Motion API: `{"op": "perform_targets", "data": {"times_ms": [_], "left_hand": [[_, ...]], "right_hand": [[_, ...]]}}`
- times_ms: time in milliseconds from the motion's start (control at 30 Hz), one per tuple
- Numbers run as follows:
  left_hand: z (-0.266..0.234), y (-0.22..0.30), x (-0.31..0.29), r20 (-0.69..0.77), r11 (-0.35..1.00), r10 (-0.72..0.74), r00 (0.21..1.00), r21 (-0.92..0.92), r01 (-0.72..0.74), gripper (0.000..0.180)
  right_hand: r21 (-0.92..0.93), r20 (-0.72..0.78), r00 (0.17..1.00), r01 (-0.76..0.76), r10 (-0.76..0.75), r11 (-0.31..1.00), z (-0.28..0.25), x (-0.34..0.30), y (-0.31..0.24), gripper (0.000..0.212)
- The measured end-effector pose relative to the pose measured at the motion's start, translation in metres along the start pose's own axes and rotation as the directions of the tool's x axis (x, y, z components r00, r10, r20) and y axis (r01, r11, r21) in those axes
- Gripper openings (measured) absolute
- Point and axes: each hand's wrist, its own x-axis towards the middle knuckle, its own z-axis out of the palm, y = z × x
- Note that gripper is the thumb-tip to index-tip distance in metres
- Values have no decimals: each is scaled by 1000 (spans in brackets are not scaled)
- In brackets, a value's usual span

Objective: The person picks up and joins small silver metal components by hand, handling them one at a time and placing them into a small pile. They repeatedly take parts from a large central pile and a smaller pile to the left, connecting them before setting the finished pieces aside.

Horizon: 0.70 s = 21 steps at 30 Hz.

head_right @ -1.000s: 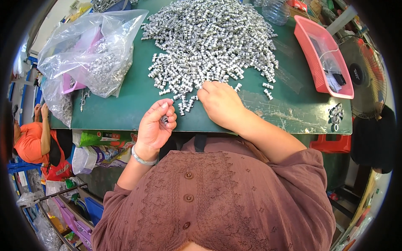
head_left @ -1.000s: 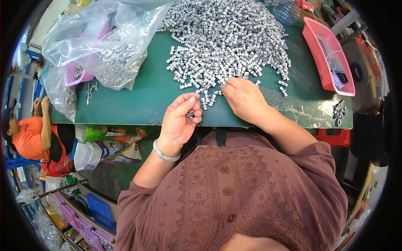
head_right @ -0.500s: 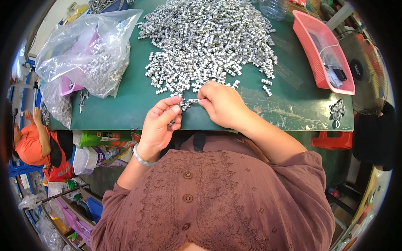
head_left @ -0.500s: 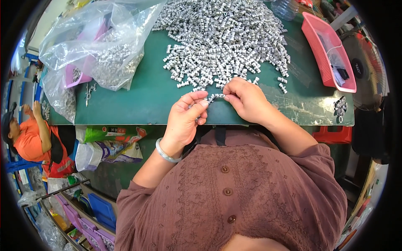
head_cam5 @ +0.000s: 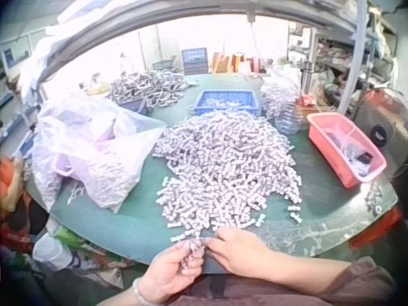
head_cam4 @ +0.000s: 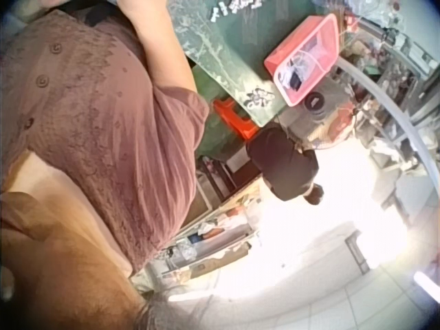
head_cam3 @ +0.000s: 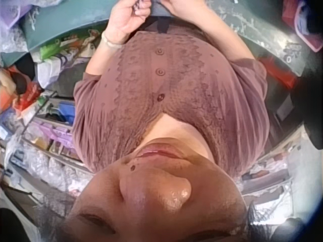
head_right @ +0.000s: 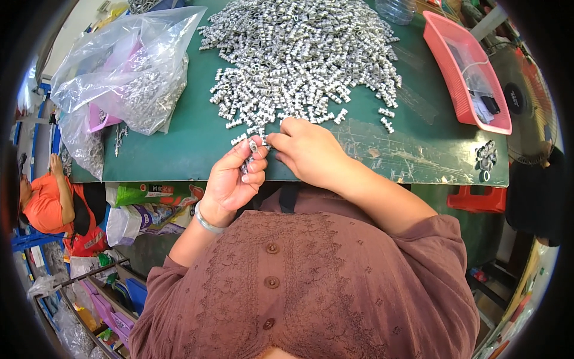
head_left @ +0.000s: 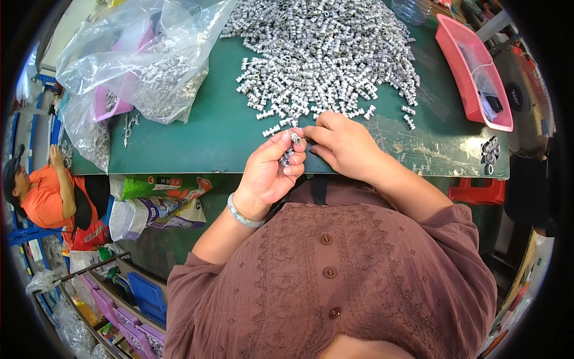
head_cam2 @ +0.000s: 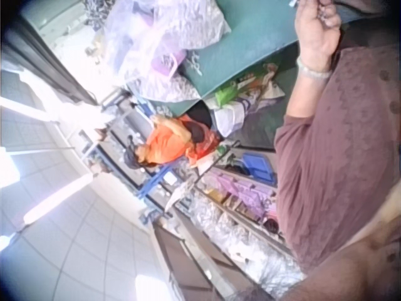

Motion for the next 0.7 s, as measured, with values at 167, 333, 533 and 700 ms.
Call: {"op": "perform_targets", "data": {"times_ms": [167,333,533,700], "left_hand": [[-9,5,-5,-7,999,1,1000,-48,-1,16],[-1,8,-11,-104,983,156,982,108,-145,18],[2,-1,-12,-95,905,220,971,392,-167,21],[16,-9,-11,-62,874,193,979,464,-143,18]], "right_hand": [[-133,-21,999,40,-43,990,1,1,-1,16],[22,-48,998,-36,37,999,0,0,2,14],[499,46,974,-214,221,840,-5,-2,-3,10],[704,34,971,-191,236,684,-5,-5,-7,9]]}}
